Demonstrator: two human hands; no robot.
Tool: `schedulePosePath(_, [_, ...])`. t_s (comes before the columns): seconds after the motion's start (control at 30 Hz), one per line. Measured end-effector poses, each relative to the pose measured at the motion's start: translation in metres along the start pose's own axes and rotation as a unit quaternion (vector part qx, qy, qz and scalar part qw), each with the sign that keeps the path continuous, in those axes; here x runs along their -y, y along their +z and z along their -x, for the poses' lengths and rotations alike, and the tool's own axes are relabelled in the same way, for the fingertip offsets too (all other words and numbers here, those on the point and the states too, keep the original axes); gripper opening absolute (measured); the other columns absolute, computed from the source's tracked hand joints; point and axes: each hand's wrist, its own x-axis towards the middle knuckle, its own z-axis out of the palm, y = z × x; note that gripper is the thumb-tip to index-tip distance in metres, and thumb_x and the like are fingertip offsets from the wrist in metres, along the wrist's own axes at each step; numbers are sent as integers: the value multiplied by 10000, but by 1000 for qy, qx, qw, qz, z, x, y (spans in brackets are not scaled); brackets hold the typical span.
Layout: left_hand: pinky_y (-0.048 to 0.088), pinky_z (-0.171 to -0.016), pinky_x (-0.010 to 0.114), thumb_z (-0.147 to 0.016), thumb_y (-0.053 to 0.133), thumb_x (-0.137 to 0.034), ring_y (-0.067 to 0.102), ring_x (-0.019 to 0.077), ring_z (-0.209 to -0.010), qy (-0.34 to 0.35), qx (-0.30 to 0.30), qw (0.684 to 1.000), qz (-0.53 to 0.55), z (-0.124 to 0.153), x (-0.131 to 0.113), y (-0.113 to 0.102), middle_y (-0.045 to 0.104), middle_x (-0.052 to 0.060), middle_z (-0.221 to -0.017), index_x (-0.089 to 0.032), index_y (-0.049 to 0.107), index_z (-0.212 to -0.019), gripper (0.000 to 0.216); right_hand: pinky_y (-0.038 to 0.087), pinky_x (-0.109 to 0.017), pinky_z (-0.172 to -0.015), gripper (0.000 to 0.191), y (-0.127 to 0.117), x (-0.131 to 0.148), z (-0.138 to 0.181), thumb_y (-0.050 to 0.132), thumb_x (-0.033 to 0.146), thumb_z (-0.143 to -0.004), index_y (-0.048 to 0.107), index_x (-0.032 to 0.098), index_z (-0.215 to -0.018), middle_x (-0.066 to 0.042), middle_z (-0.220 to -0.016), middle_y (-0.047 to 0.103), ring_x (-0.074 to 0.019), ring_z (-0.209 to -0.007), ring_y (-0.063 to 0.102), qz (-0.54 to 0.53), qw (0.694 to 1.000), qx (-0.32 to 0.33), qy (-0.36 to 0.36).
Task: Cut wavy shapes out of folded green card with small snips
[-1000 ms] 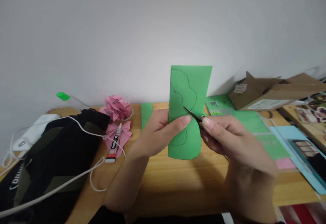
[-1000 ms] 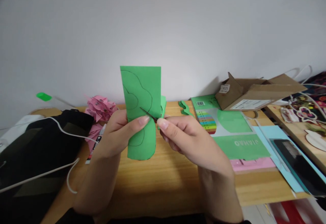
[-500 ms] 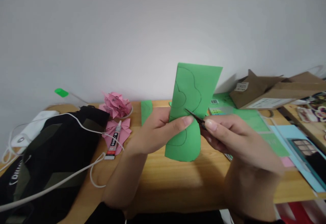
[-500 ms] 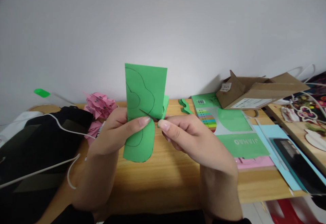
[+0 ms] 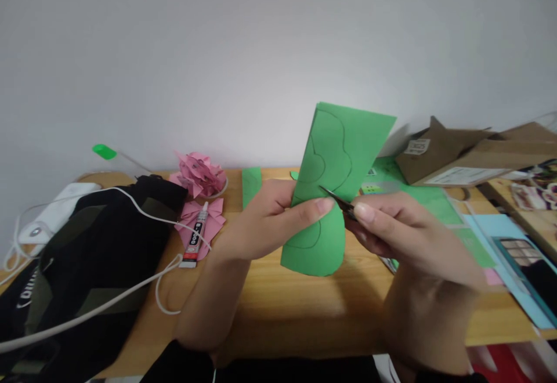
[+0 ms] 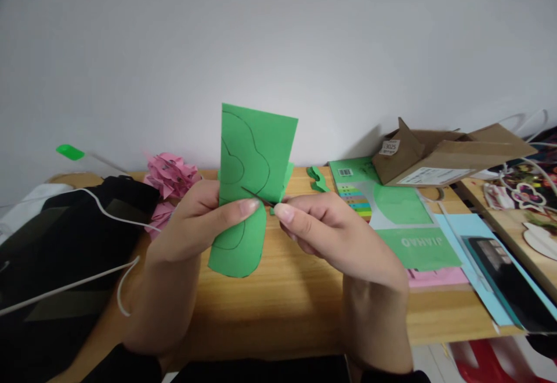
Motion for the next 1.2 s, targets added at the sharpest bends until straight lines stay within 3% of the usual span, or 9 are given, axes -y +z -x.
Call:
schedulePosePath(0.37, [299, -432, 203, -917, 546, -275, 402, 58, -476, -26, 4, 1000, -10, 1, -4, -1, 431, -46, -512, -166, 470, -558, 382, 180, -193, -337, 561, -1, 0, -3, 523, 539, -950, 337, 202, -542, 78, -469, 264, -45, -409, 223, 0, 1000, 12, 4])
schedulePosePath(0.9, [302, -426, 208, -915, 562, -323, 415, 66, -473, -56, 3, 998, -12, 3, -3, -1, 442, -48, -513, -174, 464, -557, 400, 185, -211, -351, 556, -3, -1, -4, 545, 535, -938, 361, 203, -532, 75, -447, 296, -50, -397, 251, -11, 1000, 22, 0])
schedulePosePath(1.2, [298, -429, 213, -929, 563, -362, 422, 67, -475, -66, 14, 998, -1, 4, -4, -1, 446, -37, -514, -170, 472, -547, 437, 169, -213, -354, 516, -9, -8, -7, 504, 476, -974, 403, 198, -551, 75, -439, 331, -52, -391, 240, -54, 996, 67, -8])
